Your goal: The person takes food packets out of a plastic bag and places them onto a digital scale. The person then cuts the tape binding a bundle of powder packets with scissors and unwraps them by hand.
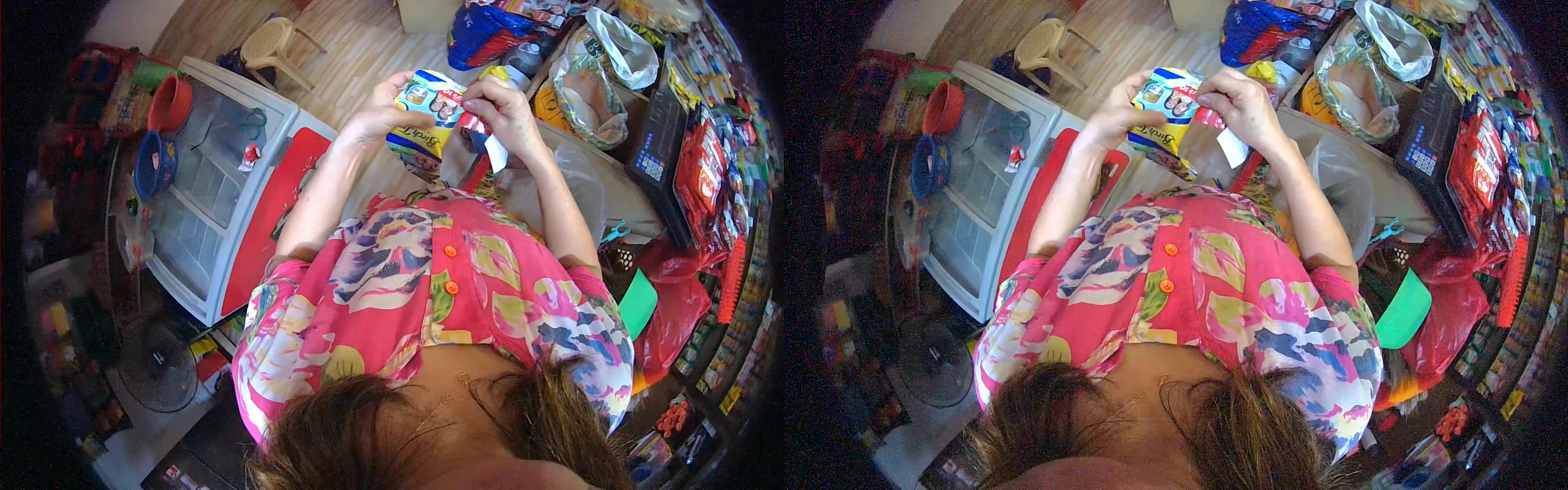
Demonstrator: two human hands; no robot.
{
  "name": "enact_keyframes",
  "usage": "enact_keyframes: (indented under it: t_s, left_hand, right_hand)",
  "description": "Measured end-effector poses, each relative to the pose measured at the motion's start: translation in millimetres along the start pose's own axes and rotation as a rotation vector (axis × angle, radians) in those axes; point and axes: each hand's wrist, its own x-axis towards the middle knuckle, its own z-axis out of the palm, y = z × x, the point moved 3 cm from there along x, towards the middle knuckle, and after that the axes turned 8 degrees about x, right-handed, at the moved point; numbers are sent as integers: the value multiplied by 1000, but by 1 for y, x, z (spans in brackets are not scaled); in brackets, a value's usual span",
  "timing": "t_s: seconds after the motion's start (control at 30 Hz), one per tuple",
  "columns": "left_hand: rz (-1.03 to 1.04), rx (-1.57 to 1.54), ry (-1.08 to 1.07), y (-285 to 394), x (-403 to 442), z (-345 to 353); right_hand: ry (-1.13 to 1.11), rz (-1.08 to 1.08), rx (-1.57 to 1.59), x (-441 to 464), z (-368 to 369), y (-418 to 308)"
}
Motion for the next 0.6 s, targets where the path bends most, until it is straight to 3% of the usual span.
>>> enact_keyframes:
  t_s: [0.2, 0.27, 0.33, 0.4, 0.43, 0.53, 0.6]
  left_hand:
    - [77, 383, -47, 11, -12, 7]
    - [106, 567, -159, 11, -20, 6]
    - [101, 630, -250, 6, -27, 7]
    - [58, 573, -317, -3, -36, 12]
    - [-93, 529, -345, -2, -39, 14]
    - [-11, 514, -213, -22, -36, 3]
    - [-39, 515, -122, -27, -36, -13]
  right_hand:
    - [-134, 429, 407, -20, 13, 17]
    - [99, 621, 552, -18, 0, 21]
    - [326, 575, 577, -12, -34, 33]
    - [215, 586, 712, -6, -58, 36]
    - [178, 577, 742, -3, -61, 35]
    - [175, 467, 598, 8, -36, 34]
    - [12, 490, 583, 13, -13, 39]
